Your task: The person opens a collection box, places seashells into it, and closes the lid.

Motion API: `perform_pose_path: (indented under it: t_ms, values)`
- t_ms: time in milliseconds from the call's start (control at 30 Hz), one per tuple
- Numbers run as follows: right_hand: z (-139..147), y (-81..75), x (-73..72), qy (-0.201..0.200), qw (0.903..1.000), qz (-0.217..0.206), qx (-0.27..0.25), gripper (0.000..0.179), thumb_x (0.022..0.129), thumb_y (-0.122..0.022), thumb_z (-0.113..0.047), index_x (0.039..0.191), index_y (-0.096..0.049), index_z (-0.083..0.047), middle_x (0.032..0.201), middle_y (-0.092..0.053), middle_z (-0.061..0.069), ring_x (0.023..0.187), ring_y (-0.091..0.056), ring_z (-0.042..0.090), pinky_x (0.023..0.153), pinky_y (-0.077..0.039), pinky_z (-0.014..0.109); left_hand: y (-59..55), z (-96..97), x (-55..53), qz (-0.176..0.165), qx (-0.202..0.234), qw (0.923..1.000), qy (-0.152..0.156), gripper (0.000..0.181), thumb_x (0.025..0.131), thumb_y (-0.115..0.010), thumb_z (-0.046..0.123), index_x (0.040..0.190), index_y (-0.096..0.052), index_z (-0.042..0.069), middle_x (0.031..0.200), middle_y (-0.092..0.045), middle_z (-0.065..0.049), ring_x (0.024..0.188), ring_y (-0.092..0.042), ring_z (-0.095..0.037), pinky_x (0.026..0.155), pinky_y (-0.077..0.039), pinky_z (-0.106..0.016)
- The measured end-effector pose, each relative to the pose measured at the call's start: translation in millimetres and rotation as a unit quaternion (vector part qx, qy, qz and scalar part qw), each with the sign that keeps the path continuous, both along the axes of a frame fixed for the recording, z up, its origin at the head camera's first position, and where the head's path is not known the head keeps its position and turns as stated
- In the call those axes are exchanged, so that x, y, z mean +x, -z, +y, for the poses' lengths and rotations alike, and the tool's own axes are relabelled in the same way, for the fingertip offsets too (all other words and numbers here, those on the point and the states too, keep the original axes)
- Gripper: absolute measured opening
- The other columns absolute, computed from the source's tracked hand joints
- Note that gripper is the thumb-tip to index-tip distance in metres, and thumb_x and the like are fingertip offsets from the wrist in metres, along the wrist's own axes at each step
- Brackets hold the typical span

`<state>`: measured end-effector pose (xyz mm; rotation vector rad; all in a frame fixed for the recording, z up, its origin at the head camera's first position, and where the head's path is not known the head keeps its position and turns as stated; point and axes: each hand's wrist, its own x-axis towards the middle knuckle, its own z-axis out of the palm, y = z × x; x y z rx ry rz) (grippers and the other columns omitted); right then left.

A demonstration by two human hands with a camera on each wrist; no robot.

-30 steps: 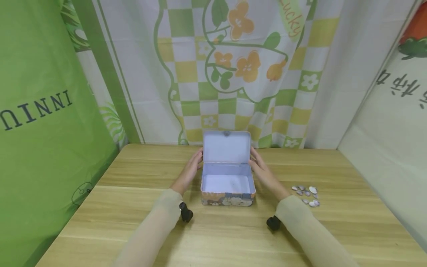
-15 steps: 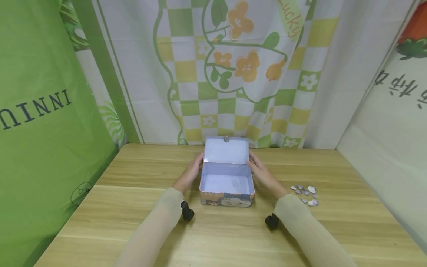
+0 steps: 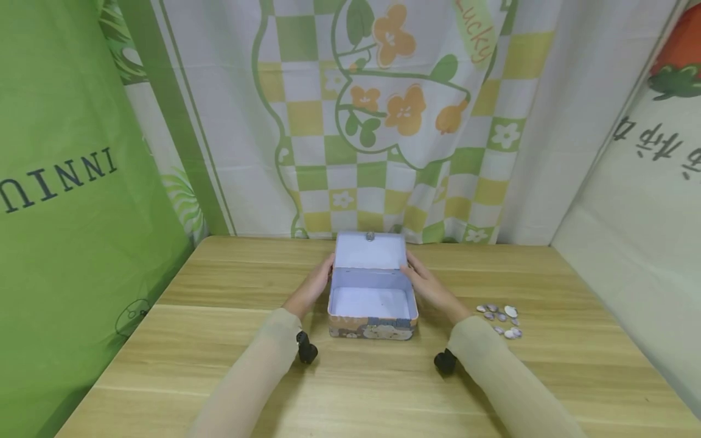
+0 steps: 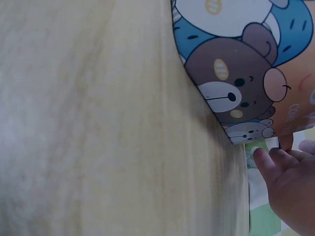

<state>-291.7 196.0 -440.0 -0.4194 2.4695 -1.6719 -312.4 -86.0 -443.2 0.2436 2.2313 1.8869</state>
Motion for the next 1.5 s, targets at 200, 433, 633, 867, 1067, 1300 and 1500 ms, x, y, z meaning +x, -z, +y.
perform_pose_path:
  t_ms: [200,433,633,867,1067,1300,1500]
  values:
    - [3.1,-0.4,4.5,0.004,0.9998,-0.019,-0.006,0.065,0.111,-0.035,-0.035,0.162,-0.004,-0.011,0.166,-0.007,0.02,0.148,-0.015,0.045,0.118,-0.016,0.059,1.4,-4.0,5.2,0.003,-0.064,0.9978,0.015,0.07,0.107,-0.026,0.054,0.161,-0.02,0.01,0.166,-0.018,-0.008,0.151,-0.014,-0.029,0.122,-0.009,-0.05]
    - [17.9,-5.4,16.1,-0.007,0.9998,-0.019,0.003,0.069,0.11,-0.036,-0.04,0.161,-0.004,-0.007,0.164,-0.006,0.027,0.139,-0.031,0.053,0.114,-0.027,0.06,-2.3,-11.4,12.6,0.056,-0.105,0.9917,0.047,0.062,0.109,-0.035,0.043,0.161,-0.02,0.013,0.165,-0.021,-0.01,0.15,-0.018,-0.033,0.12,-0.014,-0.054]
    - [28.4,-6.9,24.2,-0.004,0.9991,-0.015,0.038,0.07,0.109,-0.035,-0.043,0.162,-0.006,-0.008,0.163,-0.011,0.028,0.135,-0.036,0.056,0.112,-0.026,0.065,-4.4,-21.9,21.2,0.13,-0.137,0.9779,0.09,0.061,0.108,-0.041,0.038,0.161,-0.023,0.012,0.164,-0.022,-0.014,0.148,-0.02,-0.038,0.117,-0.019,-0.062]
    - [33.5,-10.8,29.9,0.009,0.998,-0.012,0.062,0.072,0.108,-0.036,-0.048,0.162,-0.009,-0.01,0.161,-0.017,0.029,0.132,-0.041,0.055,0.11,-0.027,0.069,-9.7,-33.0,36.5,0.175,-0.21,0.9537,0.126,0.072,0.104,-0.052,0.035,0.16,-0.019,0.004,0.166,-0.012,-0.016,0.15,-0.011,-0.038,0.117,-0.014,-0.063]
    - [37.3,-15.5,34.3,0.008,0.9977,-0.012,0.066,0.068,0.109,-0.036,-0.043,0.161,-0.011,-0.008,0.162,-0.014,0.028,0.131,-0.041,0.055,0.111,-0.028,0.067,-10.2,-37.1,54.7,0.173,-0.248,0.9425,0.141,0.088,0.097,-0.063,0.043,0.161,-0.014,0.009,0.167,-0.007,-0.013,0.15,-0.011,-0.038,0.115,-0.017,-0.066]
    - [48.4,-17.8,37.2,0.012,0.9965,0.008,0.083,0.067,0.108,-0.036,-0.046,0.161,-0.016,-0.009,0.161,-0.019,0.028,0.133,-0.039,0.054,0.109,-0.028,0.07,-6.6,-36.0,66.5,0.162,-0.243,0.9449,0.149,0.099,0.093,-0.063,0.058,0.163,-0.007,0.016,0.168,-0.003,-0.007,0.15,-0.009,-0.036,0.114,-0.018,-0.066]
    - [59.7,-21.3,38.3,0.012,0.9934,0.057,0.099,0.06,0.109,-0.039,-0.039,0.158,-0.028,-0.005,0.158,-0.029,0.026,0.141,-0.029,0.05,0.112,-0.024,0.067,-5.0,-35.1,69.3,0.159,-0.234,0.9489,0.14,0.1,0.092,-0.063,0.059,0.163,-0.005,0.019,0.168,-0.003,-0.007,0.15,-0.009,-0.037,0.114,-0.017,-0.067]
